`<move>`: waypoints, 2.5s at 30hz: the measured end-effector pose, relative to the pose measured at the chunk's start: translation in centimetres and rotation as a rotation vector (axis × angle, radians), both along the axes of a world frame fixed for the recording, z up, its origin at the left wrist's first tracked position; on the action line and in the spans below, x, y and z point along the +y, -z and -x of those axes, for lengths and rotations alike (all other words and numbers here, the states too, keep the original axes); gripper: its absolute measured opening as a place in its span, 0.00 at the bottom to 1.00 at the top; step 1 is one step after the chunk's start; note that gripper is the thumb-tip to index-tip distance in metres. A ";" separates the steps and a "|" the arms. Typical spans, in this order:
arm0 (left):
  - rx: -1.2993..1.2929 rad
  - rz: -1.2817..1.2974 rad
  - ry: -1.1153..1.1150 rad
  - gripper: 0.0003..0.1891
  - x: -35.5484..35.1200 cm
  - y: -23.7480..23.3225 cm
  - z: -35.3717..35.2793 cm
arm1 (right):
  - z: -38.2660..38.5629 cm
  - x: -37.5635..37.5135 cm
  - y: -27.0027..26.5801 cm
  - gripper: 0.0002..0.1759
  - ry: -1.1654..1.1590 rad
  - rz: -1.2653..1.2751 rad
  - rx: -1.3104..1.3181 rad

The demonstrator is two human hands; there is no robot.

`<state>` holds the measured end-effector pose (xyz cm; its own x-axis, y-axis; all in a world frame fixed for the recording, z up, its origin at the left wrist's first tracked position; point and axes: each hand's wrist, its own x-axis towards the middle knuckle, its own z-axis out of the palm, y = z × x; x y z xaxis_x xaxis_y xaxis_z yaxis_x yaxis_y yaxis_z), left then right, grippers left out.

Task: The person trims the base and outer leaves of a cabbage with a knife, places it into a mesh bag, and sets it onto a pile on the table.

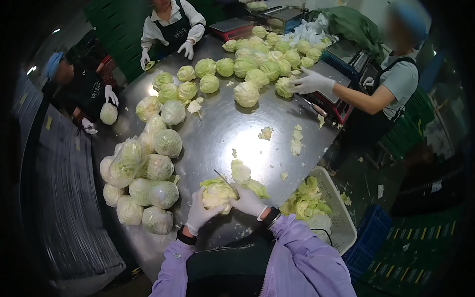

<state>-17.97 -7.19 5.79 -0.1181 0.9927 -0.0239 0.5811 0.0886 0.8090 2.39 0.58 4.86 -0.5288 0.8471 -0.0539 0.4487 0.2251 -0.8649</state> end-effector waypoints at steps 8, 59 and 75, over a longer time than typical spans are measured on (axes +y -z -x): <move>-0.399 0.095 0.058 0.50 1.2 3.5 4.2 | -2.2 1.0 1.8 0.28 0.039 0.350 0.036; -0.820 0.366 0.252 0.39 3.5 2.4 9.5 | -0.4 4.6 3.0 0.18 0.258 0.864 0.627; 0.020 -0.234 0.019 0.13 2.5 -8.1 -0.7 | 3.6 4.3 1.2 0.36 0.111 0.130 -0.176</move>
